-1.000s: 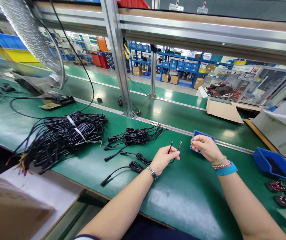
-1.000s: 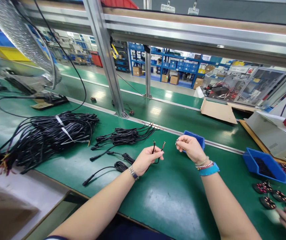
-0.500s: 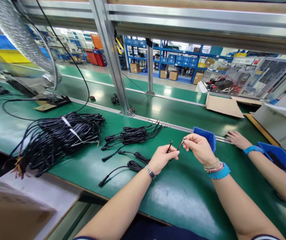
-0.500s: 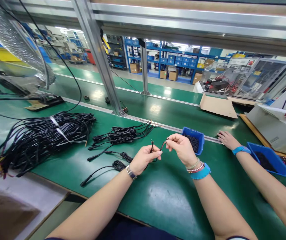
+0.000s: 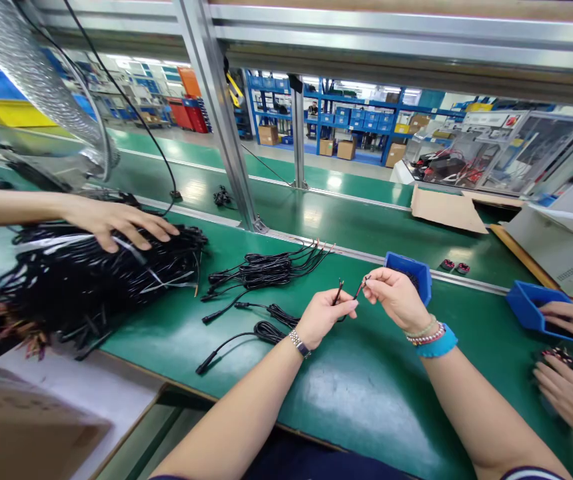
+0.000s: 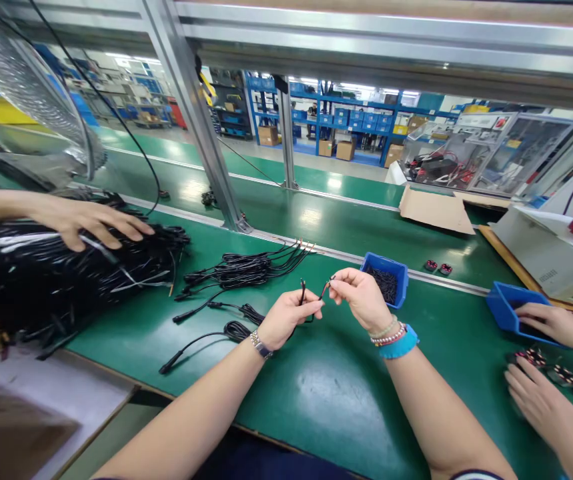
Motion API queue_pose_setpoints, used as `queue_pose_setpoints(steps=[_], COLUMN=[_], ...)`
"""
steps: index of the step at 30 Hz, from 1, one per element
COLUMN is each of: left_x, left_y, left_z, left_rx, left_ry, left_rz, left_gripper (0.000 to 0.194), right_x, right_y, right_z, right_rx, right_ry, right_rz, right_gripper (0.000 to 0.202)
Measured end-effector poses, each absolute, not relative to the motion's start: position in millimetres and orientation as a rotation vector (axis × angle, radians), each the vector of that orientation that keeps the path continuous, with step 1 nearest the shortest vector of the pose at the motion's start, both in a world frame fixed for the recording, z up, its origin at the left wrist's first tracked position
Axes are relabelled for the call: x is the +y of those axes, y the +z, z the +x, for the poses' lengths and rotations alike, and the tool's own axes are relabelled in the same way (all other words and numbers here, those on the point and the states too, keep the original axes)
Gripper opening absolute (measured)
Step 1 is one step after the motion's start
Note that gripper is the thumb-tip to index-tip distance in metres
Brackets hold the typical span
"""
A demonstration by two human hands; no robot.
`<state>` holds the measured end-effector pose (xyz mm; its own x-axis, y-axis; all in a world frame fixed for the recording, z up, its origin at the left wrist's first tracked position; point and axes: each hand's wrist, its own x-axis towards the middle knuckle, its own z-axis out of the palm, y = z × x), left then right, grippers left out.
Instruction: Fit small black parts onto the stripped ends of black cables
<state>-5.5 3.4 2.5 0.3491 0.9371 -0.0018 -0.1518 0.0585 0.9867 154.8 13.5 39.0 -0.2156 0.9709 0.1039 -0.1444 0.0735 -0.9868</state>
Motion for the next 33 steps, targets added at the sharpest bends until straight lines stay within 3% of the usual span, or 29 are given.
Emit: queue_pose_setpoints(steps=[13, 22, 33], left_x=[3.1, 1.8, 2.7], left_y=[2.3, 3.4, 1.8], left_z=[-6.0, -5.5, -4.7], left_rx=[0.841, 0.849, 0.906], left_ry=[0.997, 0.986, 1.072], left_rz=[1.22, 1.219, 1.189], left_gripper=[0.02, 0.019, 0.02], right_x=[13.3, 8.9, 11.0], right_y=[37.8, 43.3, 40.6], right_z=[155.5, 156.8, 152.1], right_rx=[-1.346, -1.669, -1.361], right_ry=[1.349, 1.349, 1.013], right_rz=[-0.949, -1.168, -1.011], right_gripper=[0.013, 0.013, 0.015])
